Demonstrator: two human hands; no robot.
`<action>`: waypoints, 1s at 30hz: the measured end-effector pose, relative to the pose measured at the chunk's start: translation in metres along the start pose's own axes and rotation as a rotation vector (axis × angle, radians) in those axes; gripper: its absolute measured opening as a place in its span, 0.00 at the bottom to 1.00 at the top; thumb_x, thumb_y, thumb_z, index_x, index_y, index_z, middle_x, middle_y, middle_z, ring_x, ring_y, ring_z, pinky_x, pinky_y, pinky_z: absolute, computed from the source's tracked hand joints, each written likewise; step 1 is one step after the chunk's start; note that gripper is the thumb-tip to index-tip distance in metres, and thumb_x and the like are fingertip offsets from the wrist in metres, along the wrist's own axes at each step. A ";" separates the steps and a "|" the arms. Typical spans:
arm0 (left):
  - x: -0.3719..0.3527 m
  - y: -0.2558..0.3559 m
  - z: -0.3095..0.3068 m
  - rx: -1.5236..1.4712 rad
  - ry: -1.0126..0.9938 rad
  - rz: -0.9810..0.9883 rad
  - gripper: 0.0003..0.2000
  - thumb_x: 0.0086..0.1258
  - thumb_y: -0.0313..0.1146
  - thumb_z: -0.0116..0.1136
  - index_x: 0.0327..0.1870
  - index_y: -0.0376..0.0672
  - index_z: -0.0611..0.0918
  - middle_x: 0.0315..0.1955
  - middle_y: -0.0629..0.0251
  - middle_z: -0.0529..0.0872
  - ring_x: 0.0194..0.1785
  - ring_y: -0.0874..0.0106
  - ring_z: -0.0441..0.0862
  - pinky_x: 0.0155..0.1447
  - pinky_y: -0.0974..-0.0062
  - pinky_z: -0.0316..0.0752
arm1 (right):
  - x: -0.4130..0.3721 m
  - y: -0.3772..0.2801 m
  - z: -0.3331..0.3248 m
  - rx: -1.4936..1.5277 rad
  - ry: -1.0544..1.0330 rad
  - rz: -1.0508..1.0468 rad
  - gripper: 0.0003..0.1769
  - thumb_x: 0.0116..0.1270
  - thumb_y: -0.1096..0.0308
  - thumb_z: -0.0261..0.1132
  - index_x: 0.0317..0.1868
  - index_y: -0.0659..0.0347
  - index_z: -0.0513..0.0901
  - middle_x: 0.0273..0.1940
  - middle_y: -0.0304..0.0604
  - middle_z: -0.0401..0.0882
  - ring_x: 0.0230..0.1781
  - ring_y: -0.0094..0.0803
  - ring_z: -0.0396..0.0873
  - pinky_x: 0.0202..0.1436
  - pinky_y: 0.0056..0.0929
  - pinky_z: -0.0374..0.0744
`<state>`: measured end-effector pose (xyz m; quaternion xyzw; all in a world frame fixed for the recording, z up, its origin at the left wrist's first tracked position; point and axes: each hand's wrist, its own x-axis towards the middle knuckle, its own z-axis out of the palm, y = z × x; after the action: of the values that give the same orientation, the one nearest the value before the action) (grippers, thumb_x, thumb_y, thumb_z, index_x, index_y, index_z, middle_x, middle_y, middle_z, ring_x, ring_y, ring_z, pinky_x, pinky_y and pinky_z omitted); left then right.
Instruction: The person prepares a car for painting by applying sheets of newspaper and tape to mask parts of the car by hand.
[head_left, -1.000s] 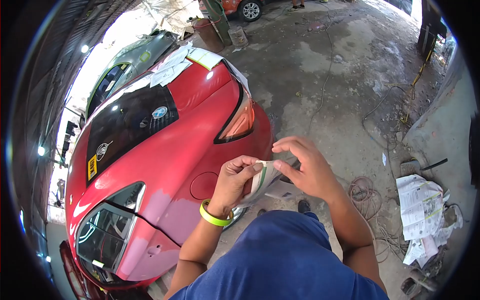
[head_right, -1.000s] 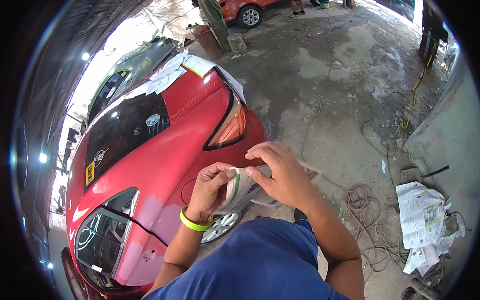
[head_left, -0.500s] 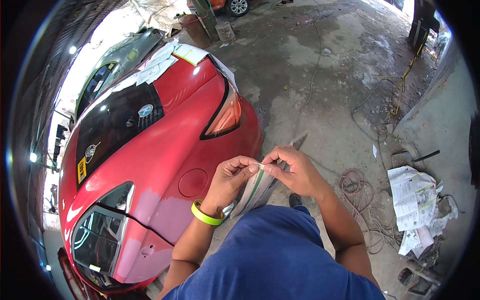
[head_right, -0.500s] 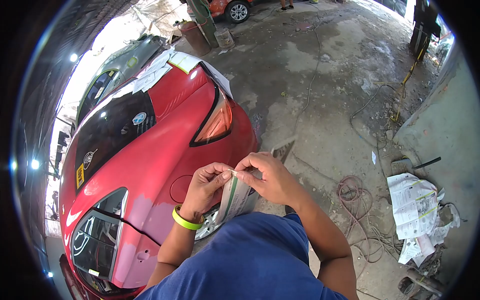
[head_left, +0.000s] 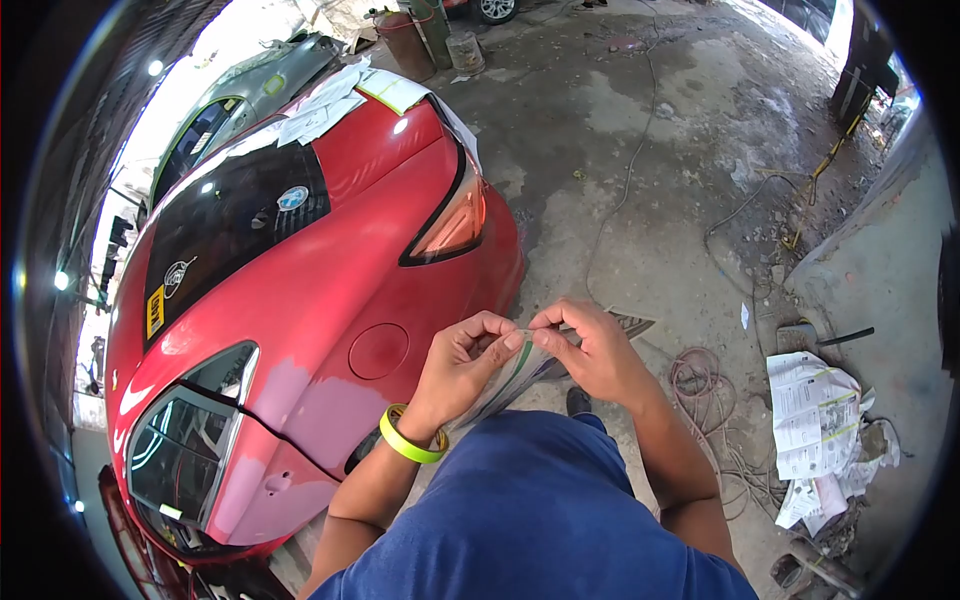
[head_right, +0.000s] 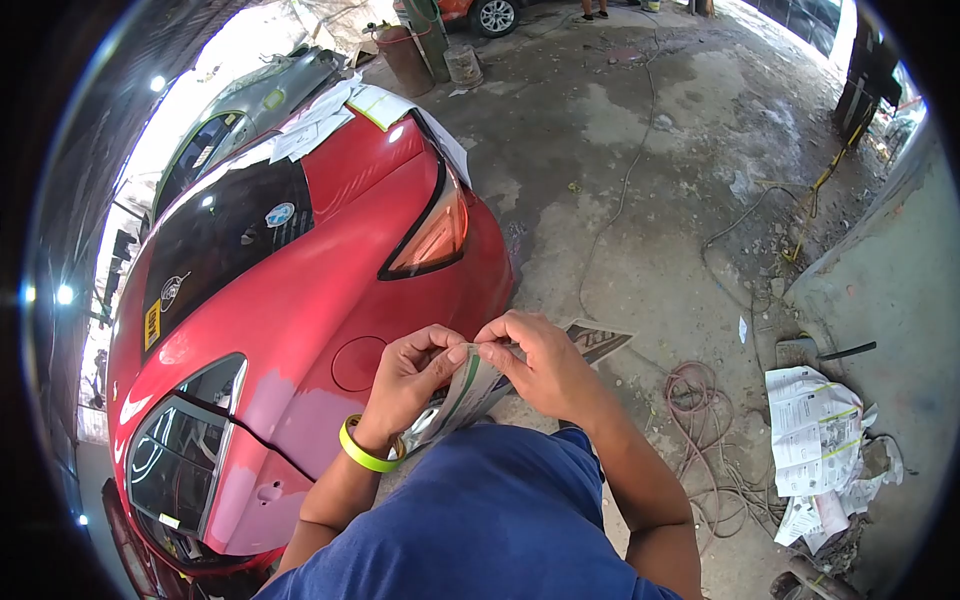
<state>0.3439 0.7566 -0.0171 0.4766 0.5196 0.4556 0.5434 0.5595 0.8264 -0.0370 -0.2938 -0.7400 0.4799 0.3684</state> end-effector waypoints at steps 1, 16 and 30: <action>0.000 0.000 0.001 0.009 0.005 0.001 0.07 0.87 0.33 0.65 0.52 0.38 0.87 0.38 0.77 0.86 0.40 0.88 0.77 0.43 0.85 0.72 | -0.001 0.000 0.000 -0.004 0.000 0.015 0.10 0.82 0.65 0.69 0.51 0.64 0.86 0.44 0.49 0.88 0.48 0.48 0.86 0.55 0.44 0.81; 0.005 -0.016 0.004 -0.437 -0.062 -0.100 0.07 0.88 0.34 0.62 0.53 0.40 0.85 0.43 0.73 0.87 0.44 0.85 0.80 0.48 0.83 0.74 | 0.005 0.028 0.009 0.074 -0.002 -0.081 0.09 0.78 0.66 0.73 0.49 0.63 0.86 0.44 0.44 0.89 0.48 0.41 0.85 0.56 0.38 0.81; 0.004 -0.010 -0.008 -0.186 0.002 -0.075 0.07 0.84 0.27 0.67 0.56 0.38 0.88 0.47 0.70 0.92 0.50 0.82 0.86 0.57 0.80 0.80 | 0.002 0.010 0.016 0.132 0.080 0.081 0.10 0.81 0.65 0.72 0.52 0.64 0.88 0.43 0.45 0.90 0.44 0.37 0.88 0.49 0.35 0.83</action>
<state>0.3361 0.7593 -0.0276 0.4038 0.4933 0.4815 0.6015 0.5464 0.8236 -0.0497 -0.3175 -0.6790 0.5300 0.3966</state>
